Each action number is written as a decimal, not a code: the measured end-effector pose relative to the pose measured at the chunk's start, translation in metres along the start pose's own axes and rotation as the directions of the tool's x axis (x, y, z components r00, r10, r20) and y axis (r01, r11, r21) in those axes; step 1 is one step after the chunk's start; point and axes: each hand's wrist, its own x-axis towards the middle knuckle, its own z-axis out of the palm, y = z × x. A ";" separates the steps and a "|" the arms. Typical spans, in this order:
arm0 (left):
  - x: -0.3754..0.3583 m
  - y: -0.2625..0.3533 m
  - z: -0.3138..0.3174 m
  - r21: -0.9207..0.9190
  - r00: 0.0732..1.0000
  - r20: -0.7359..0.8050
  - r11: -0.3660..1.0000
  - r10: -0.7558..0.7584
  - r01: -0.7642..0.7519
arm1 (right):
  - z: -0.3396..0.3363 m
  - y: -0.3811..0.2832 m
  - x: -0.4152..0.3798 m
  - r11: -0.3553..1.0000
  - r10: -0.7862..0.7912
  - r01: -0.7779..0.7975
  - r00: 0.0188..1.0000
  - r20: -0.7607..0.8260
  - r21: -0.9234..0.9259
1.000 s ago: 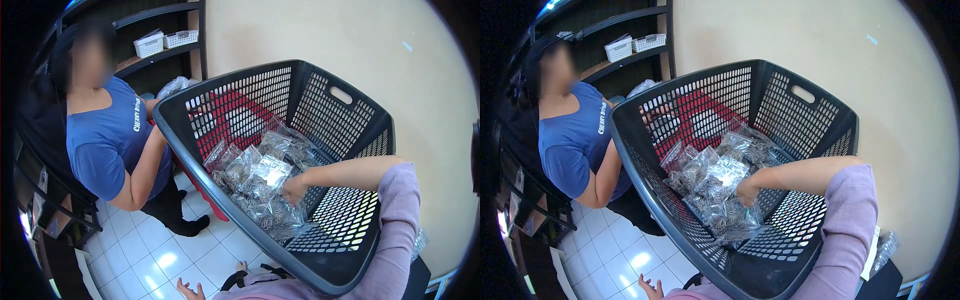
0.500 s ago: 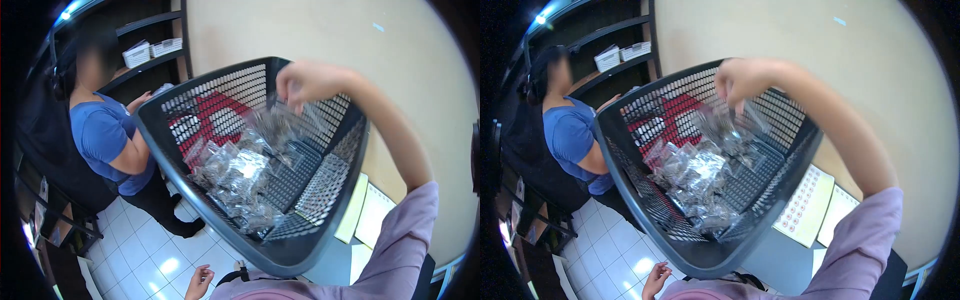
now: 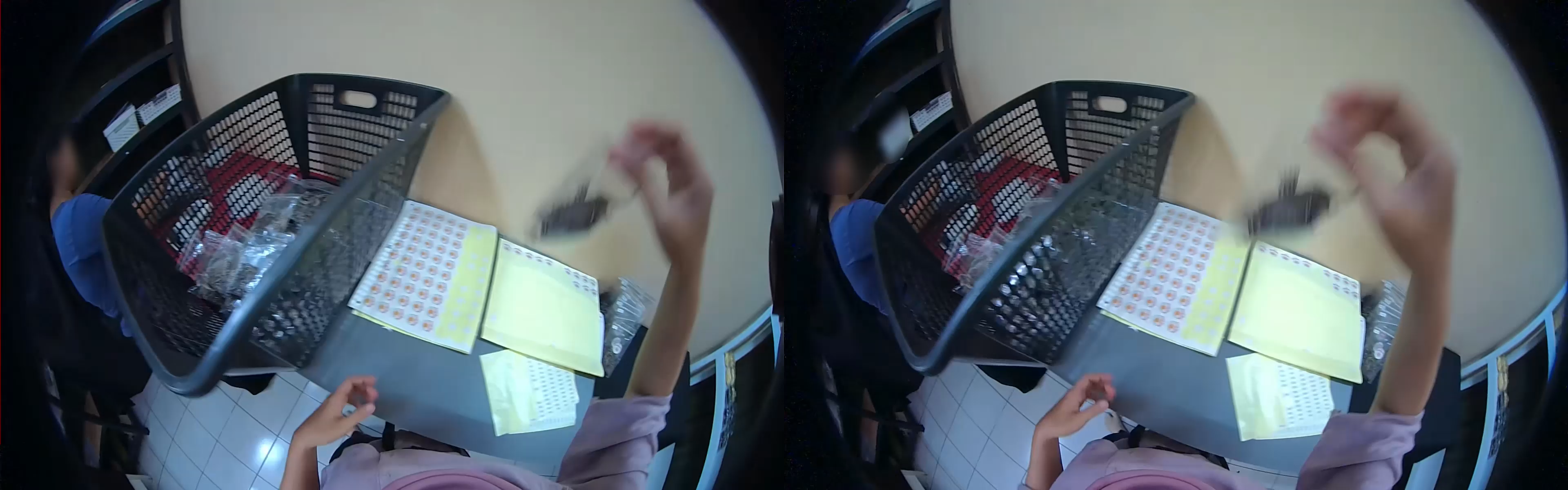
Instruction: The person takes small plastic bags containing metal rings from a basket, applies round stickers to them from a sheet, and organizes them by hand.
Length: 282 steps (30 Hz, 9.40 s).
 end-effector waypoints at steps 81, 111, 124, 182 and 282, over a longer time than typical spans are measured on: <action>0.184 0.109 0.157 0.032 0.686 -0.333 0.734 0.647 -0.678 | 0.012 0.039 -0.204 0.713 0.641 -0.598 0.767 0.004 0.367; 0.175 0.104 0.135 0.224 0.689 -0.269 0.740 0.673 -0.634 | 0.016 0.044 -0.205 0.679 0.633 -0.573 0.774 0.030 0.458; 0.157 0.084 0.127 0.268 0.682 0.044 0.649 0.730 -0.712 | -0.006 0.002 -0.233 0.889 0.456 -0.455 0.876 0.159 -0.046; 0.199 -0.037 0.183 -0.591 0.603 0.798 0.167 -0.022 0.789 | 0.030 -0.062 -0.383 0.219 0.899 -0.907 0.331 -0.288 -0.360; 0.194 -0.043 0.191 -0.646 0.999 0.044 0.763 0.000 0.028 | 0.099 0.017 -0.316 0.282 0.861 -0.958 0.278 -0.426 -0.056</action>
